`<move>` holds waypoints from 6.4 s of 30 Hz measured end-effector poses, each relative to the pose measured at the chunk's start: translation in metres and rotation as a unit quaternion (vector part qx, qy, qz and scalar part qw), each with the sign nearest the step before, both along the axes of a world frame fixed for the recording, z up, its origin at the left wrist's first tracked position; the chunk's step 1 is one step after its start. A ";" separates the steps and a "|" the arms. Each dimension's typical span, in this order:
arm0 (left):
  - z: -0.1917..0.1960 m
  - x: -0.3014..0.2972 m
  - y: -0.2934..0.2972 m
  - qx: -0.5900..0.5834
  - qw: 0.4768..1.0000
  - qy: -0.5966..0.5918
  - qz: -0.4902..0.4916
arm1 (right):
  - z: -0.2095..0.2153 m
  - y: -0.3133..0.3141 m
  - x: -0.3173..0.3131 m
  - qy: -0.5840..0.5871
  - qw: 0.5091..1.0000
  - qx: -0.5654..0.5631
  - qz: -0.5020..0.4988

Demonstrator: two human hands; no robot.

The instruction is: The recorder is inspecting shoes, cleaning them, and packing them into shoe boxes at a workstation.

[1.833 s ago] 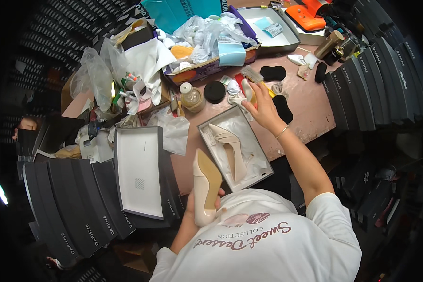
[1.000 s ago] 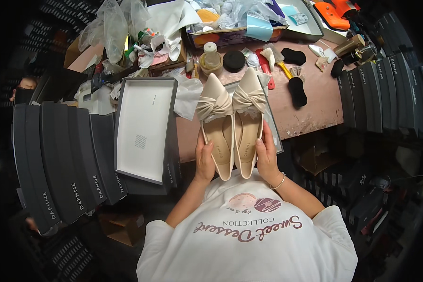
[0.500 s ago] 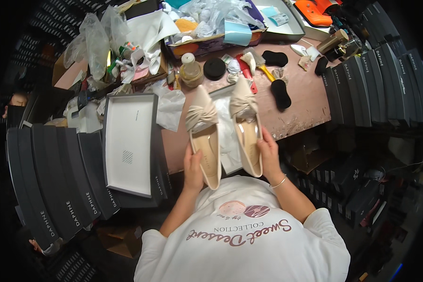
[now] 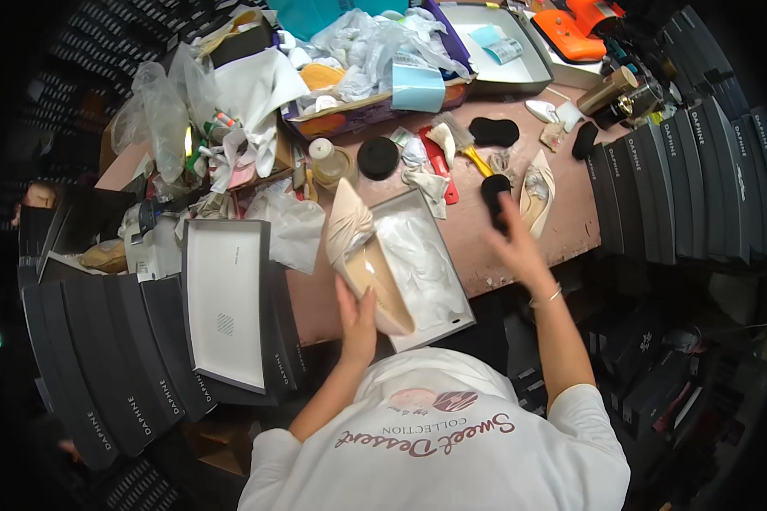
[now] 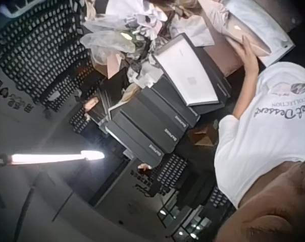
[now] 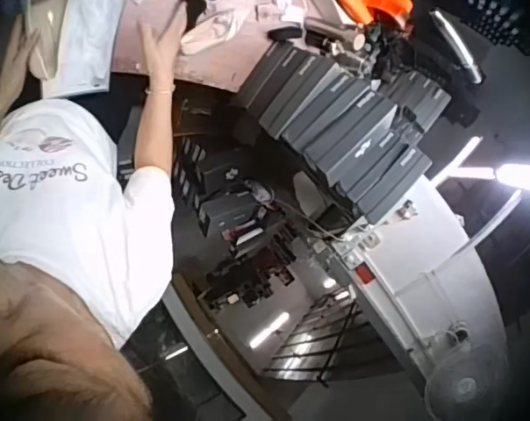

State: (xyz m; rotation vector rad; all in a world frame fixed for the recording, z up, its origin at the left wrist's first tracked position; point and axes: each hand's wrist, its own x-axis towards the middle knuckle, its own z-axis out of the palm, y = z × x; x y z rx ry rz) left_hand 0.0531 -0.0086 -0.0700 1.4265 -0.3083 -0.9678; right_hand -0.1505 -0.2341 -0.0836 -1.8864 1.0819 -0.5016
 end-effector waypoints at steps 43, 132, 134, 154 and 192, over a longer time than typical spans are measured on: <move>-0.035 0.046 0.030 -0.114 0.973 0.199 -0.007 | 0.056 0.188 -0.017 -0.427 0.709 0.560 0.040; 0.006 0.022 0.010 -0.073 0.939 0.337 0.023 | 0.064 0.193 0.093 -0.024 0.942 -0.309 0.124; 0.045 0.041 0.000 -0.140 0.968 0.196 0.075 | 0.042 0.185 0.054 -0.056 0.970 -0.088 0.220; -0.078 0.022 -0.086 0.111 0.721 -0.492 -0.474 | 0.002 0.188 -0.072 -0.351 0.721 0.546 -0.242; -0.079 0.032 -0.111 0.022 0.530 -0.548 -0.647 | -0.061 0.163 0.059 0.101 0.962 -0.106 0.232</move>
